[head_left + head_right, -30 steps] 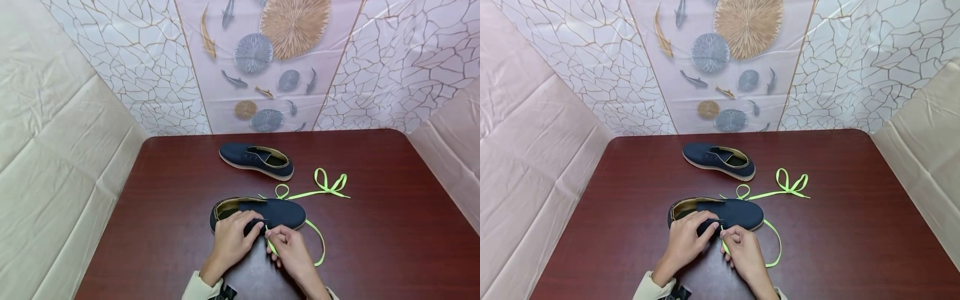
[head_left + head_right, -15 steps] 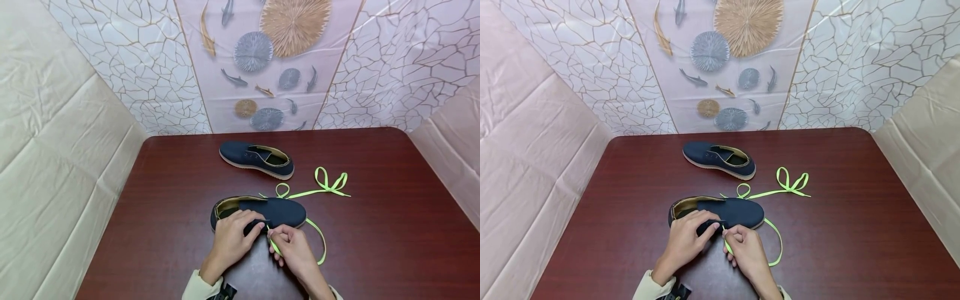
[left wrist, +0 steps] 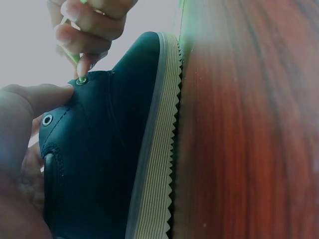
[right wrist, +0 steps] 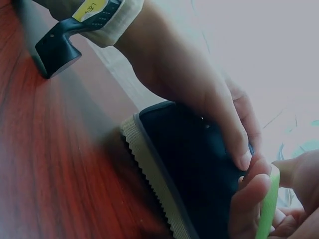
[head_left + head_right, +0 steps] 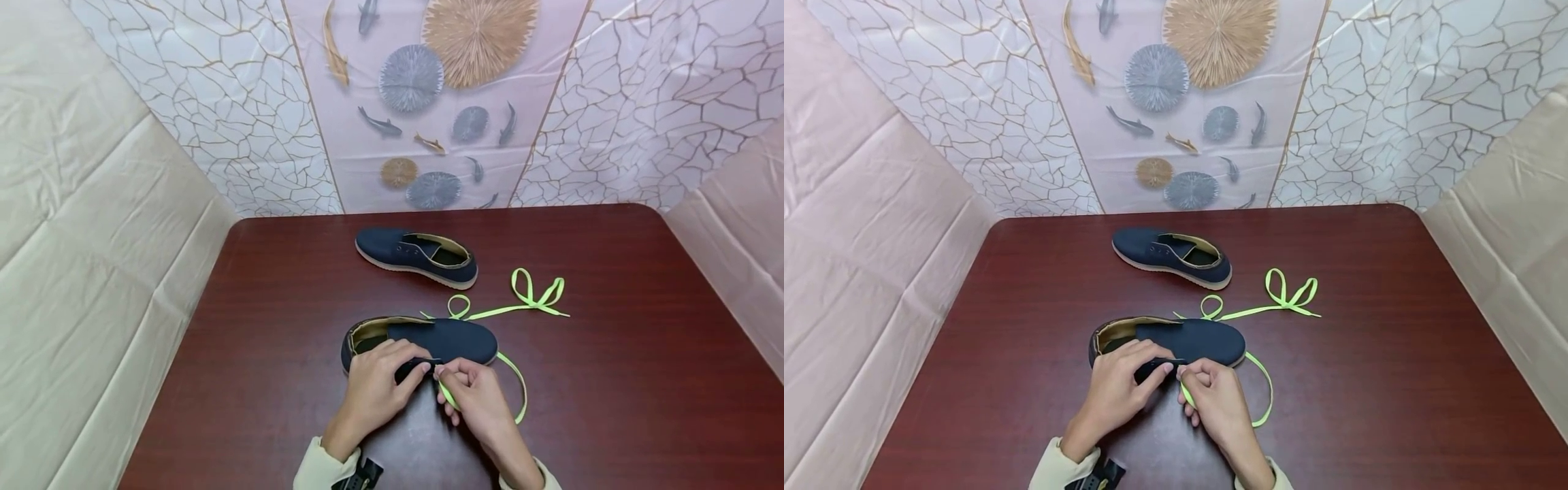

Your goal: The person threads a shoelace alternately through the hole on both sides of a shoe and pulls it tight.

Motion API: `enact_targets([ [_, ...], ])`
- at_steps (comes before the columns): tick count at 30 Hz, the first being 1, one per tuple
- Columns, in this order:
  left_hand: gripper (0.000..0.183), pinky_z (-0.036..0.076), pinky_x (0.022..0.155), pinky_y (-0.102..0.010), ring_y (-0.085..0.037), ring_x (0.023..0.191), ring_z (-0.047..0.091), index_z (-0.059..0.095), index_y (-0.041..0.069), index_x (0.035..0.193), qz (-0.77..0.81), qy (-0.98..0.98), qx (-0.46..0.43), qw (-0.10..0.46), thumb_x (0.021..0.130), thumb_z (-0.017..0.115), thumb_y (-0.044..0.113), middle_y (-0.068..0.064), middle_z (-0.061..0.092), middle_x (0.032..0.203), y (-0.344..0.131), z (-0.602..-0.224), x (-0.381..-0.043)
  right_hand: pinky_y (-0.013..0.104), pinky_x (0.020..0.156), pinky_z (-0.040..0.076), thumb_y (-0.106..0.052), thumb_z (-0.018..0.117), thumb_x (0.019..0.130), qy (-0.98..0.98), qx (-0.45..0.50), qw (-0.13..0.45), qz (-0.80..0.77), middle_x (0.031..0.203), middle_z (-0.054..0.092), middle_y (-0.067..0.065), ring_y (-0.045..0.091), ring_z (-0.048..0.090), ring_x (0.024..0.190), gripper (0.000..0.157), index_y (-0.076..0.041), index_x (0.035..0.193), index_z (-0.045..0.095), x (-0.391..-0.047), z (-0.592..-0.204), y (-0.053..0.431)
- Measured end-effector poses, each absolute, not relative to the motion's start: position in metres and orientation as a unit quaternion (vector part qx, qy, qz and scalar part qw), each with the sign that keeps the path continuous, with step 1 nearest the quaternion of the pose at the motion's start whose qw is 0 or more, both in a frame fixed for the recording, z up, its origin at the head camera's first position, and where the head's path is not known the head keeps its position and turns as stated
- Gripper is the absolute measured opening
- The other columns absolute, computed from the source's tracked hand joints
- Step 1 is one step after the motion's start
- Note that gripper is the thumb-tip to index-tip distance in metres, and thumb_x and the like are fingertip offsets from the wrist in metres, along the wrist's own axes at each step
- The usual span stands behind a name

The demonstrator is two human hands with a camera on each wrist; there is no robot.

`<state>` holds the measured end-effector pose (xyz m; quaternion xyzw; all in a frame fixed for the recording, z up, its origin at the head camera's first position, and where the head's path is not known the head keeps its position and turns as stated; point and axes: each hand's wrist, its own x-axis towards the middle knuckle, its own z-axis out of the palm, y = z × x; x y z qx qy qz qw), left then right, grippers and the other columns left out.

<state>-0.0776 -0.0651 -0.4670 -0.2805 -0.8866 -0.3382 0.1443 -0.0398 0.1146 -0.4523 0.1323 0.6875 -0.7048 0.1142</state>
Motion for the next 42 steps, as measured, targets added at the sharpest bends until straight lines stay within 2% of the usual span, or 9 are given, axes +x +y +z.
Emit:
enact_targets([
  [7, 0.008, 0.056, 0.074, -0.026, -0.001, 0.094, 0.069, 0.079, 0.03, 0.102, -0.35, -0.884, -0.277, 0.14, 0.101, 0.072, 0.035, 0.021, 0.074, 0.099, -0.064, -0.465, -0.079, 0.022, 0.04, 0.045, -0.01, 0.066, 0.104, 0.681, 0.129, 0.083, -0.716, 0.062, 0.064, 0.008, 0.011, 0.053, 0.043, 0.024, 0.009, 0.089, 0.063, -0.041, -0.458, 0.109],
  [11, 0.017, 0.057, 0.076, -0.029, -0.001, 0.093, 0.07, 0.082, 0.029, 0.1, -0.366, -0.886, -0.261, 0.115, 0.104, 0.066, 0.028, 0.019, 0.076, 0.098, -0.064, -0.459, -0.08, 0.024, 0.04, 0.046, -0.017, 0.066, 0.106, 0.691, 0.131, 0.076, -0.706, 0.061, 0.064, 0.008, 0.012, 0.053, 0.044, 0.031, 0.008, 0.088, 0.064, -0.037, -0.462, 0.108],
  [15, 0.03, 0.048, 0.06, -0.027, -0.004, 0.063, 0.061, 0.084, 0.029, 0.095, -0.397, -0.892, -0.216, 0.026, 0.103, 0.057, 0.019, 0.015, 0.075, 0.082, -0.066, -0.445, -0.089, 0.025, 0.041, 0.046, -0.016, 0.064, 0.106, 0.707, 0.124, 0.064, -0.693, 0.065, 0.064, 0.008, 0.012, 0.053, 0.047, 0.028, 0.008, 0.093, 0.067, -0.036, -0.464, 0.106],
  [18, 0.037, 0.043, 0.061, -0.026, -0.007, 0.063, 0.058, 0.084, 0.028, 0.094, -0.426, -0.883, -0.184, -0.066, 0.107, 0.051, 0.02, 0.008, 0.076, 0.084, -0.067, -0.431, -0.1, 0.025, 0.043, 0.044, -0.009, 0.06, 0.106, 0.72, 0.127, 0.061, -0.68, 0.069, 0.065, 0.008, 0.012, 0.053, 0.051, 0.019, 0.007, 0.098, 0.068, -0.035, -0.462, 0.104],
  [22, 0.035, 0.048, 0.074, -0.025, -0.005, 0.087, 0.065, 0.084, 0.02, 0.098, -0.448, -0.861, -0.188, -0.151, 0.111, 0.051, 0.02, 0.006, 0.078, 0.095, -0.069, -0.422, -0.117, 0.024, 0.044, 0.043, -0.004, 0.058, 0.104, 0.728, 0.135, 0.063, -0.67, 0.072, 0.067, 0.009, 0.012, 0.054, 0.052, 0.014, 0.006, 0.101, 0.068, -0.035, -0.46, 0.103],
  [24, 0.029, 0.047, 0.071, -0.024, -0.005, 0.076, 0.058, 0.083, 0.016, 0.101, -0.455, -0.848, -0.2, -0.183, 0.11, 0.055, 0.019, 0.007, 0.073, 0.082, -0.069, -0.422, -0.124, 0.025, 0.043, 0.043, -0.005, 0.06, 0.104, 0.728, 0.134, 0.062, -0.67, 0.071, 0.067, 0.008, 0.012, 0.054, 0.052, 0.014, 0.006, 0.101, 0.068, -0.035, -0.461, 0.101],
  [29, 0.019, 0.049, 0.075, -0.02, -0.001, 0.081, 0.061, 0.084, 0.013, 0.102, -0.48, -0.817, -0.205, -0.246, 0.104, 0.066, 0.018, 0.007, 0.077, 0.09, -0.07, -0.424, -0.132, 0.024, 0.043, 0.043, -0.009, 0.062, 0.105, 0.725, 0.138, 0.06, -0.672, 0.069, 0.067, 0.006, 0.012, 0.054, 0.051, 0.017, 0.005, 0.1, 0.068, -0.036, -0.462, 0.1],
  [36, 0.012, 0.049, 0.075, -0.02, -0.001, 0.081, 0.061, 0.085, 0.015, 0.094, -0.491, -0.808, -0.202, -0.254, 0.098, 0.075, 0.02, 0.008, 0.078, 0.088, -0.068, -0.424, -0.132, 0.023, 0.045, 0.042, -0.011, 0.063, 0.105, 0.753, 0.126, 0.046, -0.644, 0.069, 0.068, 0.006, 0.016, 0.056, 0.054, 0.019, 0.003, 0.093, 0.07, -0.04, -0.462, 0.1],
  [42, 0.015, 0.049, 0.074, -0.022, -0.002, 0.078, 0.062, 0.084, 0.019, 0.093, -0.458, -0.838, -0.201, -0.217, 0.102, 0.072, 0.019, 0.011, 0.074, 0.085, -0.063, -0.426, -0.129, 0.024, 0.06, 0.044, -0.02, 0.07, 0.102, 0.856, 0.097, 0.01, -0.507, 0.071, 0.07, -0.004, 0.009, 0.058, 0.061, 0.017, -0.013, 0.088, 0.075, -0.038, -0.46, 0.106],
])
